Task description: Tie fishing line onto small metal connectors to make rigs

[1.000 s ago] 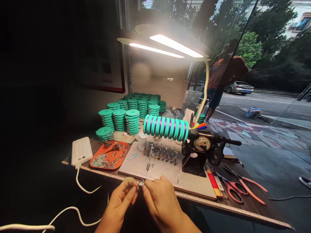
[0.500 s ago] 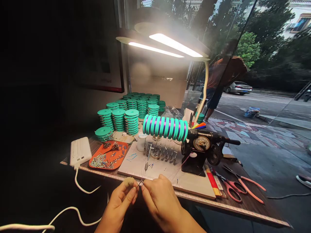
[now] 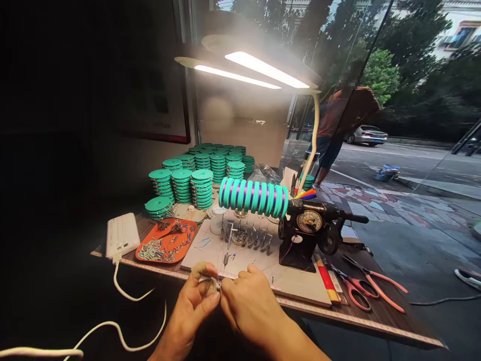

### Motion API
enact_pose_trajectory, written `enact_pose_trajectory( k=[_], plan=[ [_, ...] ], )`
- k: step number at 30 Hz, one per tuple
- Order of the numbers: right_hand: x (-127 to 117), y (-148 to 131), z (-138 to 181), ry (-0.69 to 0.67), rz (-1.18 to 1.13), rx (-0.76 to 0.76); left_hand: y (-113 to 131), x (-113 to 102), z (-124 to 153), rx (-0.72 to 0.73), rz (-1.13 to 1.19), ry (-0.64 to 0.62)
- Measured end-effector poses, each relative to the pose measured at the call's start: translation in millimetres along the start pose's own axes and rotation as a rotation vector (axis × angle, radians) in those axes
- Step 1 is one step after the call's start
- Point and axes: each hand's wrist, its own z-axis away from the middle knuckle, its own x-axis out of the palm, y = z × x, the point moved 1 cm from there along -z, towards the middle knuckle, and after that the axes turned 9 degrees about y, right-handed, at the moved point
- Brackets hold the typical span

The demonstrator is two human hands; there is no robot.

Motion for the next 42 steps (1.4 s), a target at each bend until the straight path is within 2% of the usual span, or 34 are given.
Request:
enact_pose_trajectory(
  k=[2, 8, 13, 29, 42],
  plan=[
    [0.6, 0.4, 1.3, 0.046, -0.026, -0.012, -0.4, 2.3, -1.5, -0.011, 0.016, -0.018],
    [-5.0, 3.5, 1.6, 0.133, 0.03, 0.068, -1.0, -1.8, -1.9, 0.071, -0.328, 0.181],
    [-6.2, 3.7, 0.0, 0.131, 0.054, 0.063, -3.0, -3.2, -1.2, 0.083, -0.446, 0.157],
    [-6.4, 3.9, -3.6, 0.2, 0.107, 0.014, -2.0, -5.4, -0.9, 0.074, -0.477, 0.165],
    [-7.4, 4.5, -2.9, 0.158, 0.087, 0.017, 1.0, -4.2, -3.0, 0.082, -0.471, 0.168]
  ],
)
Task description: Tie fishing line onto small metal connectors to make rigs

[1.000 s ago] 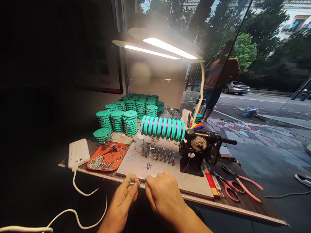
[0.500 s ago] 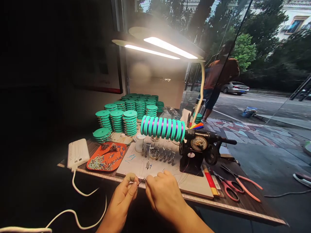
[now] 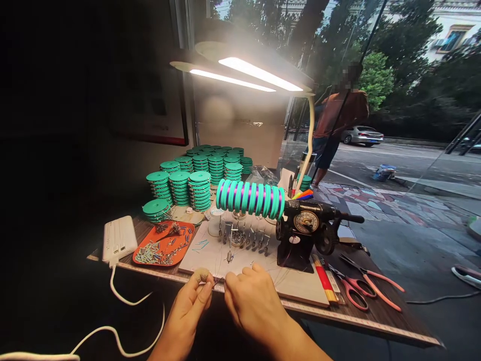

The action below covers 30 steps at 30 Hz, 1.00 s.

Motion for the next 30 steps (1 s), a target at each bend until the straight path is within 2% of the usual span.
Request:
enact_pose_trajectory(
  k=[8, 15, 19, 21, 23, 25, 27, 30],
  plan=[
    [-0.2, 0.9, 0.2, -0.042, 0.005, 0.005, 0.4, 0.4, -0.5, 0.005, -0.002, -0.015],
    [-1.5, 0.7, 0.8, -0.061, 0.048, -0.053, 5.6, -1.7, 0.0, 0.044, -0.016, 0.0],
    [4.2, -0.3, 2.3, -0.024, -0.002, -0.082, 5.1, 8.8, -2.4, -0.053, 0.276, -0.118],
    [7.0, -1.1, 4.4, -0.004, -0.053, -0.076, 5.4, 14.6, -2.8, -0.105, 0.484, -0.106],
    [7.5, -2.1, 7.3, 0.001, -0.134, -0.01, 6.4, 17.2, -1.2, -0.169, 0.647, -0.024],
    [4.7, -3.6, 10.2, 0.007, -0.263, 0.109, 8.4, 16.2, 2.1, -0.224, 0.756, -0.004],
    [0.2, -5.3, 12.1, 0.025, -0.401, 0.211, 11.4, 12.0, 5.4, -0.211, 0.795, -0.078],
    [-3.0, -6.4, 11.9, 0.042, -0.513, 0.247, 13.7, 2.2, 6.1, -0.168, 0.698, -0.201]
  ],
)
